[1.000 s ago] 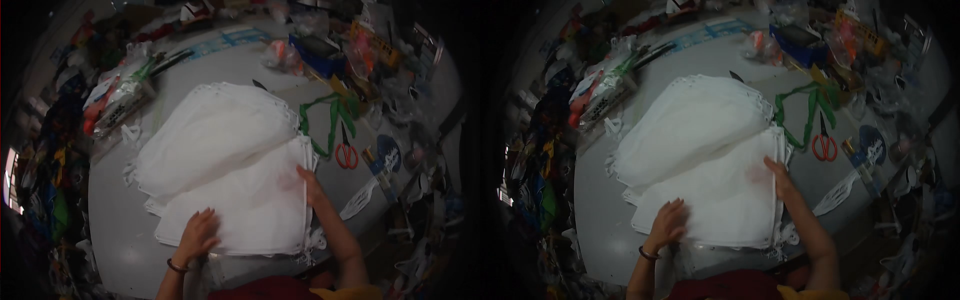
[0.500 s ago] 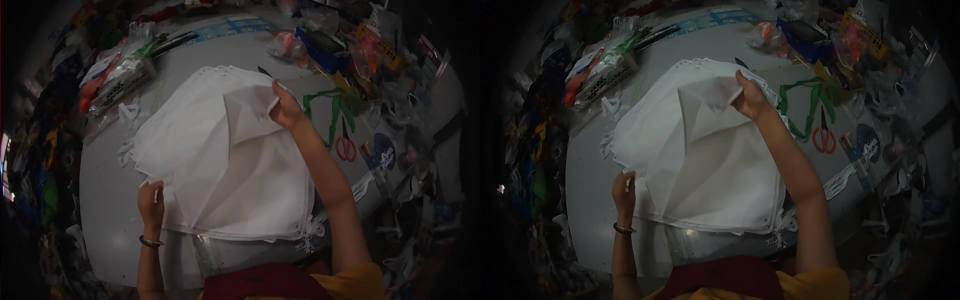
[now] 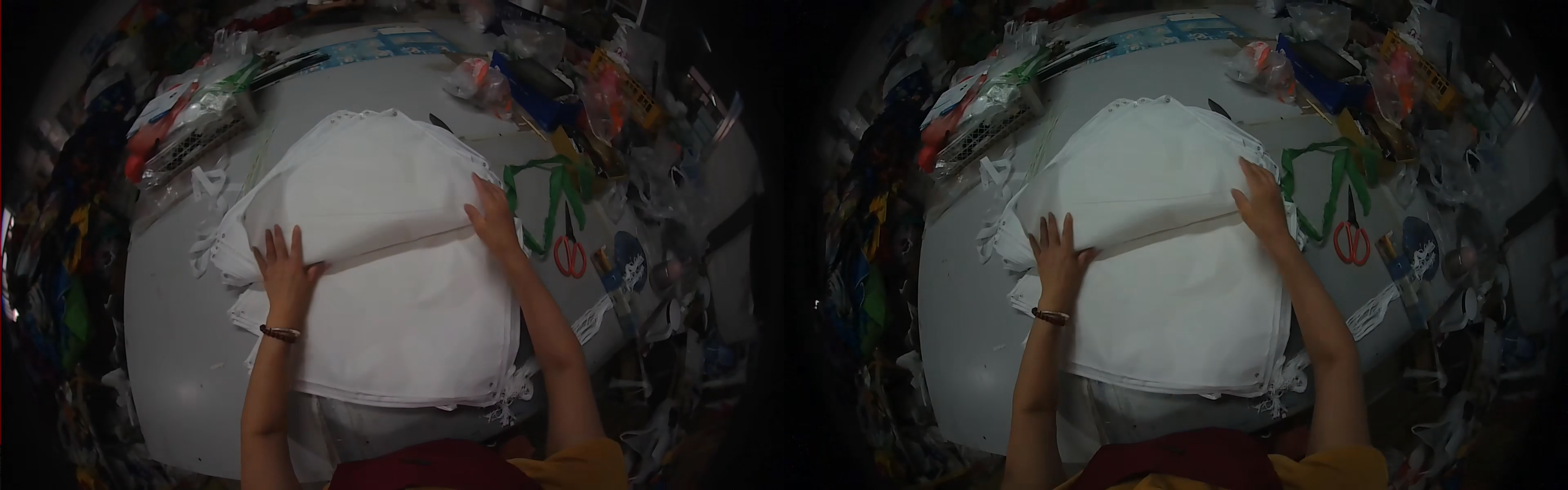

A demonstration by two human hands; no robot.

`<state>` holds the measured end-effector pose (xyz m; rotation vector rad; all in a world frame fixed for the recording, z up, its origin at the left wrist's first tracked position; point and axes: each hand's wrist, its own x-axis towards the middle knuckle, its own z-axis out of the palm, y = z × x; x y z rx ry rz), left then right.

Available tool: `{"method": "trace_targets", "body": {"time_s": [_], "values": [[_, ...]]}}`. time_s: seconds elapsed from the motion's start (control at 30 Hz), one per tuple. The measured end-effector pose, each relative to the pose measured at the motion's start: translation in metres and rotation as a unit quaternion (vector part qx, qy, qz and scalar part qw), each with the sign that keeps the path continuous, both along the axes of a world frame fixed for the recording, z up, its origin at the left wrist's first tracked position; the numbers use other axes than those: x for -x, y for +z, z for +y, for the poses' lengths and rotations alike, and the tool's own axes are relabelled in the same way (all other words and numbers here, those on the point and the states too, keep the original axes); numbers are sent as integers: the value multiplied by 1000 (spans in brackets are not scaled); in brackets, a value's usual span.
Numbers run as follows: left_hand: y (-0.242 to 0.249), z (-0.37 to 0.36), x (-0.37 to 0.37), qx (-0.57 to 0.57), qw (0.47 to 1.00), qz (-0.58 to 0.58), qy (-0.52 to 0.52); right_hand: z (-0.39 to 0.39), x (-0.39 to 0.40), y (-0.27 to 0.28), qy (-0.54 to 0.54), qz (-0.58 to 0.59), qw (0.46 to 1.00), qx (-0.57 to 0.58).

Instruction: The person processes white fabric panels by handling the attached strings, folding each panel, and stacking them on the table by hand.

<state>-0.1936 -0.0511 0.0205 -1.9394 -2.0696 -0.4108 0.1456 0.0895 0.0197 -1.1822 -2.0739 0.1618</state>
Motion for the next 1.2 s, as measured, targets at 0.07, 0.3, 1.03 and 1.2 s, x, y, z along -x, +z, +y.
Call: {"method": "trace_targets", "body": {"time_s": [0.07, 0.3, 1.03, 1.2], "values": [[-22, -7, 18, -1, 998, -38, 56, -34, -38, -19, -138, 41, 987, 72], [-36, -2, 23, -37, 997, -37, 52, -74, -36, -38, -170, 156, 960, 157], [-33, -99, 72, 48, 970, -220, -90, -181, -223, 8, -163, -52, 950, 262], [-16, -99, 41, 17, 960, -267, -86, -206, -228, 2, -136, 10, 930, 342]]}}
